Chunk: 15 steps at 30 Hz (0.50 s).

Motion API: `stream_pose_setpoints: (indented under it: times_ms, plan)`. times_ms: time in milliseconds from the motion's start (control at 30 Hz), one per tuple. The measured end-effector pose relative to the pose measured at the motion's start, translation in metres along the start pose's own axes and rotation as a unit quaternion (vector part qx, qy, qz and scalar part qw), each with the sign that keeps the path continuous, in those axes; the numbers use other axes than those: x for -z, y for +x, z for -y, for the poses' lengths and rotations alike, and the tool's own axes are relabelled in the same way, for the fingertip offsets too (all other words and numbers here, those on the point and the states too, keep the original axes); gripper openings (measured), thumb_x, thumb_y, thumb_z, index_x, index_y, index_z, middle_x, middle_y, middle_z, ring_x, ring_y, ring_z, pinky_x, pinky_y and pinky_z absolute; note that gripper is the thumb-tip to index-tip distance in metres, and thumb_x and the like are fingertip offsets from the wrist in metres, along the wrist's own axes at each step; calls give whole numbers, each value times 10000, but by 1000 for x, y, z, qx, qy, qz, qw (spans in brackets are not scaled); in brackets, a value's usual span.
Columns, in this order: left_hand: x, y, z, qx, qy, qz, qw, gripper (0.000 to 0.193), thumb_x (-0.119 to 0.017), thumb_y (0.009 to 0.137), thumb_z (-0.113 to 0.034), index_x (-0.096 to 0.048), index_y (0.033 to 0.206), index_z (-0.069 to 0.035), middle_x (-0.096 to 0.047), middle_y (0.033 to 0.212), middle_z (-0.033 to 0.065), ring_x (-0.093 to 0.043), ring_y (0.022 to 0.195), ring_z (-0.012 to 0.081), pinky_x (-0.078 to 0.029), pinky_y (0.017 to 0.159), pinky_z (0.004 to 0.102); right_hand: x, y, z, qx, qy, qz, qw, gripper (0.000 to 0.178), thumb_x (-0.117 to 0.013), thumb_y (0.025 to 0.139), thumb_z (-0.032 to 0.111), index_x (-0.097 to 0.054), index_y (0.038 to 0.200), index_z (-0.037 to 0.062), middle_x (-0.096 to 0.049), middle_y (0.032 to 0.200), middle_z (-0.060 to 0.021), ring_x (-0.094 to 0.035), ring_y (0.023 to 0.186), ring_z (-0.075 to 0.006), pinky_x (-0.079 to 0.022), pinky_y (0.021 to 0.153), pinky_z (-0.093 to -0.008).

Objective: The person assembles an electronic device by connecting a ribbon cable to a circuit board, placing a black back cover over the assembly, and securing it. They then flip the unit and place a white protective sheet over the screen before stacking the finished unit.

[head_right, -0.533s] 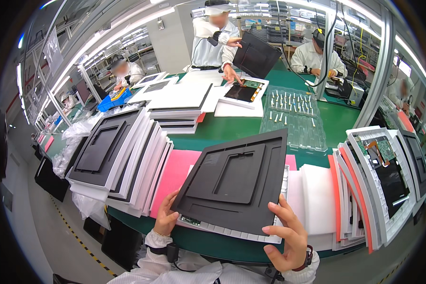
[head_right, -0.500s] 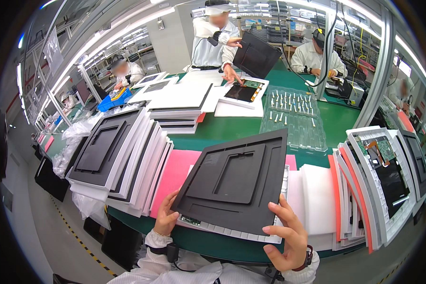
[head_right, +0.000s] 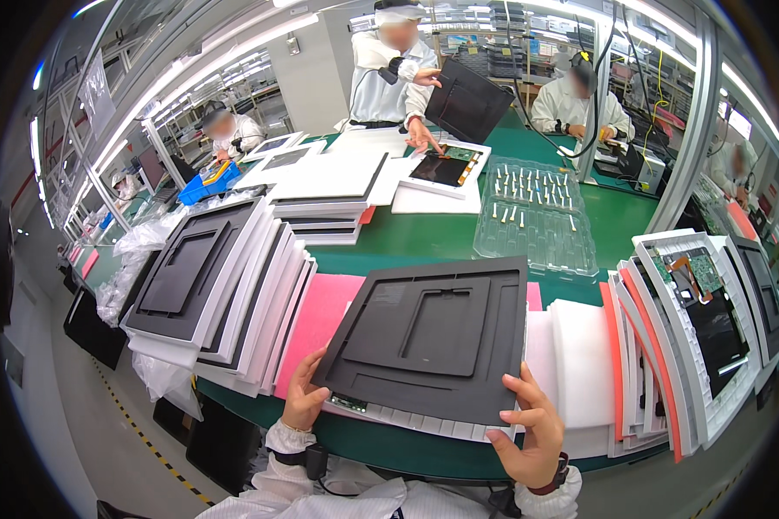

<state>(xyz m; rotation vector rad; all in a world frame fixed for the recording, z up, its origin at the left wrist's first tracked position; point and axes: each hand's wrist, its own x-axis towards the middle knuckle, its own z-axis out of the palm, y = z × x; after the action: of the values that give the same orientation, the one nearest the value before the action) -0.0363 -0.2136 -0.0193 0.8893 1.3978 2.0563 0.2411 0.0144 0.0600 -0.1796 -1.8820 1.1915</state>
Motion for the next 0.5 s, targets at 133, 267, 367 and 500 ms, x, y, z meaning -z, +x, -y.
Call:
stream_pose_setpoints:
  times_ms: [133, 267, 367, 500]
  plan:
    - [7, 1, 13, -7, -56, -11, 998, 647, -672, 839, -124, -394, 1406, 13, -395, 1448, 168, -391, 1331, 233, -376, 1043, 324, 0, -10, -10, -18, 5, -15, 1000, 263, -737, 740, -48, -556, 894, 65, -554, 1281, -245, -356, 1365, -422, -391, 1064, -394]
    - [1, 0, 9, 3, -20, -30, 999, 597, -642, 866, -122, -407, 1396, 18, -399, 1447, 164, -378, 1337, 208, -365, 1034, 296, 0, -19, -20, -39, 11, -19, 999, 261, -712, 743, -75, -543, 893, 56, -551, 1281, -250, -348, 1369, -418, -371, 1077, -388]
    - [0, -3, 5, -3, 3, -36, 999, 587, -645, 863, -118, -419, 1387, 20, -391, 1456, 172, -365, 1348, 210, -342, 1048, 295, -1, -27, -26, -50, 18, -21, 998, 259, -696, 743, -86, -535, 890, 53, -551, 1280, -249, -345, 1372, -416, -354, 1087, -391]
    - [-2, -2, 3, -21, 18, -30, 999, 578, -649, 852, -106, -435, 1374, 16, -371, 1479, 189, -351, 1365, 232, -303, 1083, 320, -4, -38, -33, -61, 24, -26, 997, 256, -695, 739, -83, -526, 878, 48, -554, 1277, -242, -346, 1372, -416, -348, 1086, -391]
